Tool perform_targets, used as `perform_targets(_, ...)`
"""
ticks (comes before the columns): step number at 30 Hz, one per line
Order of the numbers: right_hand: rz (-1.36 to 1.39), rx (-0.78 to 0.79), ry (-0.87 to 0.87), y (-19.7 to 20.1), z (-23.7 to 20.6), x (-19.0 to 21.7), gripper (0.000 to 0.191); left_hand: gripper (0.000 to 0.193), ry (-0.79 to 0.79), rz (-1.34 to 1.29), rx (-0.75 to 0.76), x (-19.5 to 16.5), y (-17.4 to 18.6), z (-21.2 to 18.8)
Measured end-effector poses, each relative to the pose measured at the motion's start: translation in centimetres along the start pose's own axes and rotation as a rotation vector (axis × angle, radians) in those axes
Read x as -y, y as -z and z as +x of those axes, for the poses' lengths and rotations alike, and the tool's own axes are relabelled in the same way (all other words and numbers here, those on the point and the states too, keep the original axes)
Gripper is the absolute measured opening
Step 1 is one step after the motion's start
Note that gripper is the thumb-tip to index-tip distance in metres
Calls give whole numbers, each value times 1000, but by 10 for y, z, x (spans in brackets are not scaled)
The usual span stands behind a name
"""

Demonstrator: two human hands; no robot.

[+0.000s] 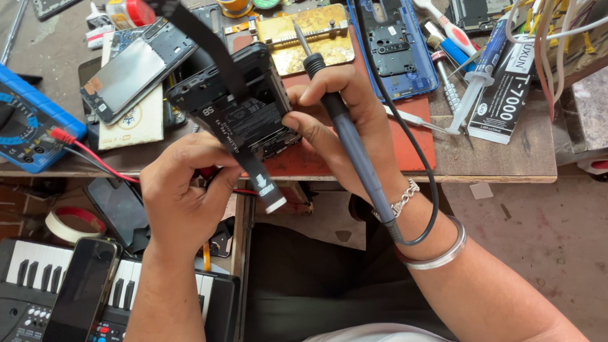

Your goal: The person solders a flex ribbon cable onto the exposed motherboard of a disassembled phone, holding the board with one hand while applying a soldering iron to the connector. They apply liquid from a syringe to the board, reposition the phone, and later use tweezers to work on the lower board area.

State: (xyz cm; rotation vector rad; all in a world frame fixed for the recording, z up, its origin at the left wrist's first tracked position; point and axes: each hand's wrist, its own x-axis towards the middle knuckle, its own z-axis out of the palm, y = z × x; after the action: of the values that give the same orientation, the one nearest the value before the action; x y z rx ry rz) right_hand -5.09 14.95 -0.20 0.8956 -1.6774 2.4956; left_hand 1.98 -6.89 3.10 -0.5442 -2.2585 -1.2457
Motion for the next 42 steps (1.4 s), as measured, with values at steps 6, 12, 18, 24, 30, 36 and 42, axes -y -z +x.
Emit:
perform_targets(6, -92, 25, 86, 5, 0, 1, 27, 23, -44, -39, -4, 2, -8, 4)
perform_targets(12, -137, 16, 92, 4, 1, 3, 29, 22, -91, 46, -10, 2, -9, 5)
perform_targets(18, -160, 9, 88, 4, 1, 4, 28, 22, -107, 105, 18, 0, -4, 5)
perform_targets(24, -178, -1, 89, 3, 0, 6, 27, 22, -83, 85, 26, -1, -3, 5)
perform_targets(30, -186, -6, 89, 2, 0, 6, 27, 22, -51, 28, 41, -1, 0, 5)
perform_targets(36, -299, -8, 156, 2, 0, 11, 29, 22, -54, 75, 30, -2, -1, 6)
perform_targets(42, -184, -139, 96, 2, -7, 17, 21, 23, -69, 56, 33, 0, 0, 6)
